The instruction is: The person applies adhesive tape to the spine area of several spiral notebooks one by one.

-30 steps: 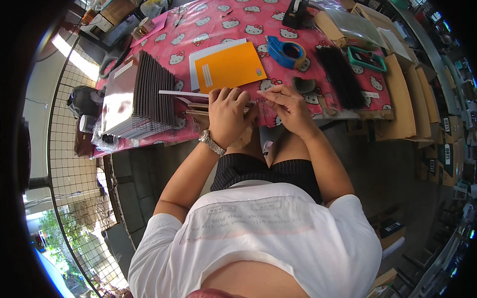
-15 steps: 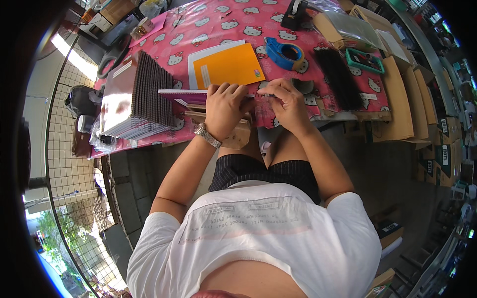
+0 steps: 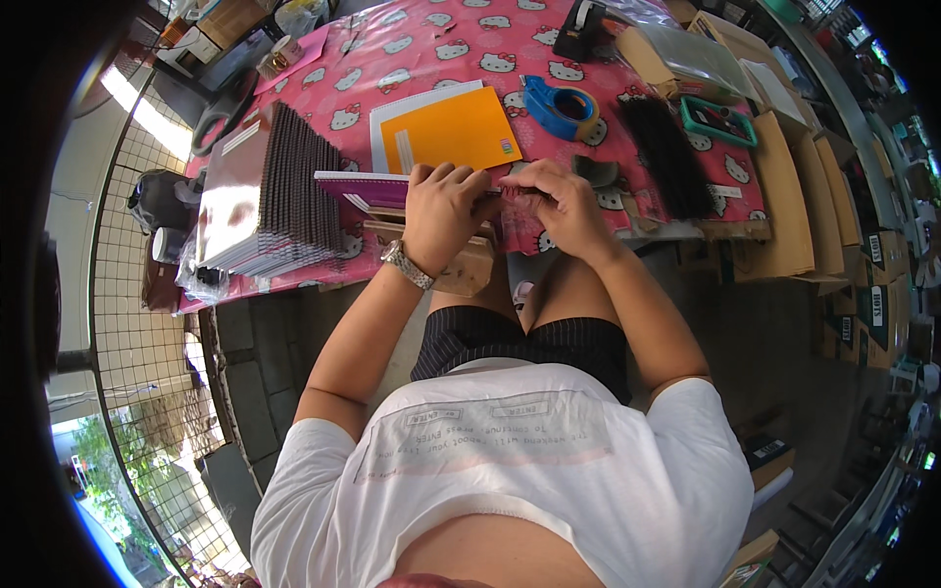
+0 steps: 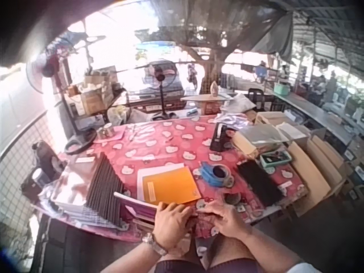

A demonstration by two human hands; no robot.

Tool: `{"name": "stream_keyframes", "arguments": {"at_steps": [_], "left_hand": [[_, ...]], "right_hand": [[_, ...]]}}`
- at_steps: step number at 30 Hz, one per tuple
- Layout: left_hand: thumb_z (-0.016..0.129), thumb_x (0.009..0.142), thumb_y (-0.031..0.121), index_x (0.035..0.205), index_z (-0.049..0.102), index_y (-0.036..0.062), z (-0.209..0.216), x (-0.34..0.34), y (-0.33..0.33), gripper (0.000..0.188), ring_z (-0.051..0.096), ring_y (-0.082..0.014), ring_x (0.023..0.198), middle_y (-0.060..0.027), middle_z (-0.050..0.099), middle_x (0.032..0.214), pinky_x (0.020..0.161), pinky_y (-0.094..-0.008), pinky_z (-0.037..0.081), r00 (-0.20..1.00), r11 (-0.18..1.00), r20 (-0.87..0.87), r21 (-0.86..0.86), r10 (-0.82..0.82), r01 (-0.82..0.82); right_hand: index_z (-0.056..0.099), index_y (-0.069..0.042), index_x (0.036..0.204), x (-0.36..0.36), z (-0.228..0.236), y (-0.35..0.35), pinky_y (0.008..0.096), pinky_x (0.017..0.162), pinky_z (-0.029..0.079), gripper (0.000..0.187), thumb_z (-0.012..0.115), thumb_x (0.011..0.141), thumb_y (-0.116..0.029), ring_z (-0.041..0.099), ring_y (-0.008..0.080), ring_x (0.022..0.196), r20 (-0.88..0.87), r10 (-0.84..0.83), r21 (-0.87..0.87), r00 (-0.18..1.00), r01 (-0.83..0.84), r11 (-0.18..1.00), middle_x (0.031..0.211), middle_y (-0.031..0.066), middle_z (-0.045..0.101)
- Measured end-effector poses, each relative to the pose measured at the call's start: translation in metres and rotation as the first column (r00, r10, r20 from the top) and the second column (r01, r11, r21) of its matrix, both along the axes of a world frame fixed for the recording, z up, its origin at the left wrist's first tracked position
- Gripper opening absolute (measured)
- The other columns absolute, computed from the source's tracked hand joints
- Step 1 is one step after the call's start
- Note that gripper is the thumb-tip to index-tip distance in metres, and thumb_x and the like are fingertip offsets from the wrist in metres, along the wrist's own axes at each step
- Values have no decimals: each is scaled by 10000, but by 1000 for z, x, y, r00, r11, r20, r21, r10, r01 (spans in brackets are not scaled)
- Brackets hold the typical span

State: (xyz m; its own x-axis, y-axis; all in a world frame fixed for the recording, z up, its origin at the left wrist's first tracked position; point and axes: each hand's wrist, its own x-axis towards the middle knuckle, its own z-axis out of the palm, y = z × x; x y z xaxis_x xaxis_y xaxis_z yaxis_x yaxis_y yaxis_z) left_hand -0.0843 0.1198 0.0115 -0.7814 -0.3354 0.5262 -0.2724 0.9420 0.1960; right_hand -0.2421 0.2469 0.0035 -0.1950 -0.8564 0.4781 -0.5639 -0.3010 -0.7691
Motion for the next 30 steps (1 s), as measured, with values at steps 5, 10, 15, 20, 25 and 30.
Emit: {"name": "stream_keyframes", "arguments": {"at_steps": [5, 10, 15, 20, 25, 30], "left_hand": [[732, 764, 317, 888, 617, 149, 2, 4, 3, 239, 612, -208, 851, 11, 627, 826, 800, -380, 398, 999, 999, 14, 2, -32, 32], [687, 827, 264, 1047, 583, 145, 6, 13, 11, 271, 604, -227, 910, -12, 627, 912, 837, -400, 384, 998, 998, 19, -18, -56, 57], [656, 862, 227, 1056, 571, 141, 14, 19, 13, 229, 601, -234, 921, -20, 624, 931, 851, -413, 377, 994, 996, 56, 9, -95, 94], [662, 850, 224, 1029, 571, 134, 15, 13, 10, 220, 603, -239, 924, -24, 621, 922, 853, -417, 377, 993, 992, 19, 47, -118, 117], [680, 810, 216, 992, 558, 131, 9, 24, 8, 235, 605, -238, 950, -26, 626, 923, 876, -412, 381, 993, 996, 70, 3, -93, 93], [677, 791, 205, 1001, 552, 117, 8, 27, 13, 259, 599, -234, 963, -28, 624, 915, 898, -407, 378, 991, 993, 70, 37, -117, 115]], "right_hand": [[663, -5, 1141, -16, 4, 4, 274, 759, 500, 230, 605, 918, 6, 605, 174, 859, 141, 45, 417, 989, -100, 903, 1026, 102, 619], [573, -24, 1239, 8, 40, 14, 390, 862, 485, 329, 610, 912, -41, 617, 354, 1021, -173, 5, 254, 985, 40, 967, 1092, 186, 620], [546, -41, 1207, 20, 57, 17, 423, 861, 485, 327, 617, 888, -59, 609, 389, 1022, -173, -54, 350, 983, 113, 930, 1094, 175, 608], [549, -53, 1185, 7, 35, 15, 368, 687, 523, 282, 628, 918, -102, 661, 304, 767, -334, -117, 122, 935, 166, 978, 1016, 126, 623], [528, -53, 1197, 6, 51, 9, 262, 522, 465, 249, 597, 963, -103, 565, 90, 594, 349, 34, 483, 936, -211, 850, 855, 53, 591], [493, -61, 1256, 7, 52, 12, 273, 566, 503, 289, 566, 993, -156, 609, 103, 659, 358, 25, 532, 933, -226, 816, 855, 63, 590]]}}
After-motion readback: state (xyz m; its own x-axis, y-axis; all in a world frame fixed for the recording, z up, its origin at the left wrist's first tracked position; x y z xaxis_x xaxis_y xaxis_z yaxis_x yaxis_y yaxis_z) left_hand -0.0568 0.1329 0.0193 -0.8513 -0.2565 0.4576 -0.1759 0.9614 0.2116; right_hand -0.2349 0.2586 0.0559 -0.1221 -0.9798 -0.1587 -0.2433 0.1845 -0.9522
